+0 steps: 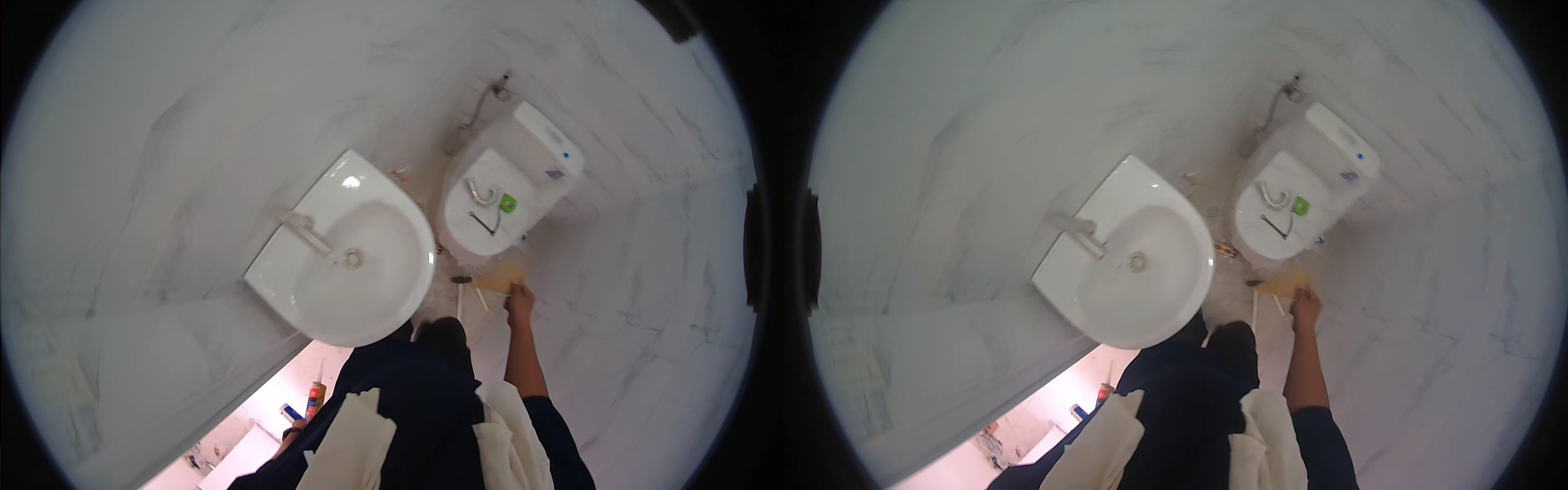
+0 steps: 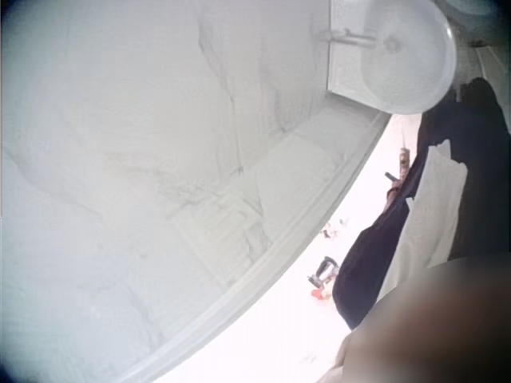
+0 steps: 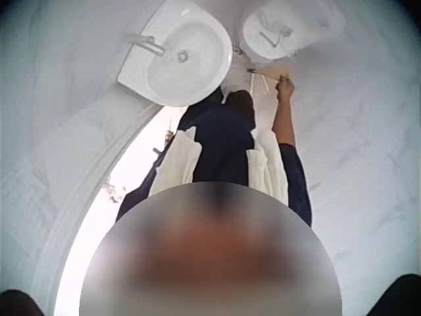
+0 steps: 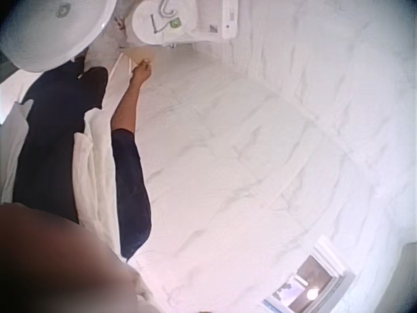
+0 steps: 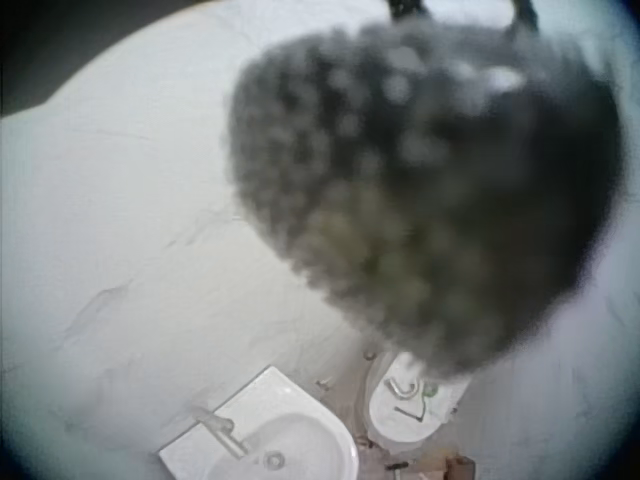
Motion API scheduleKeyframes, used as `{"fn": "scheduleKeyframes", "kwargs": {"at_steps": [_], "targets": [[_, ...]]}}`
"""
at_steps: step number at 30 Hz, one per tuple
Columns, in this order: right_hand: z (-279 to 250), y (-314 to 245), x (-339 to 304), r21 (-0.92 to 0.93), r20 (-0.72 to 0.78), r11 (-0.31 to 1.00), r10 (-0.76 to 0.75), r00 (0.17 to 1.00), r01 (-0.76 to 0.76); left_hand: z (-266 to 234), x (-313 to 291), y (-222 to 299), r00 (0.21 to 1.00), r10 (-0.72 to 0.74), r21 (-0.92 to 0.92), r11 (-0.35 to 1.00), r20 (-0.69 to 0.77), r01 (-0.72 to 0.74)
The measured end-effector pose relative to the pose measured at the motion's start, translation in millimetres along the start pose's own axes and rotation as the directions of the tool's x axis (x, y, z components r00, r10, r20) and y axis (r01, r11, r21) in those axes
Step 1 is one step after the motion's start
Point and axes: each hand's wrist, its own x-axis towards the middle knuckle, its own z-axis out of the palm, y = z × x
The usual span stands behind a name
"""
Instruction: The person applies silicone sealant around the base of a wall-mounted sink using a caulking gun. They then smooth the bead with their finger and wipe excess silicone with a small piece of cardboard.
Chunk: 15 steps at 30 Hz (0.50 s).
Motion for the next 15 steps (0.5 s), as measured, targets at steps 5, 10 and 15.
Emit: {"fn": "scheduleKeyframes", "kwargs": {"at_steps": [5, 10, 15], "targets": [[44, 2, 74, -0.135, 0.132, 0.983, 0.140, 0.981, -0.123, 29, 26, 152, 0.995, 0.085, -0.063, 0.995, 0.044, -0.083], [92, 39, 168, -0.555, 0.234, 0.775, -0.201, 0.951, 0.300, 68, 16, 258, 0.992, 0.123, -0.160, 0.979, -0.006, -0.123], [135, 77, 255, -0.532, 0.344, 0.710, -0.317, 0.884, 0.461, 80, -52, 245, 0.996, -0.050, -0.180, 0.983, -0.068, 0.037]]}}
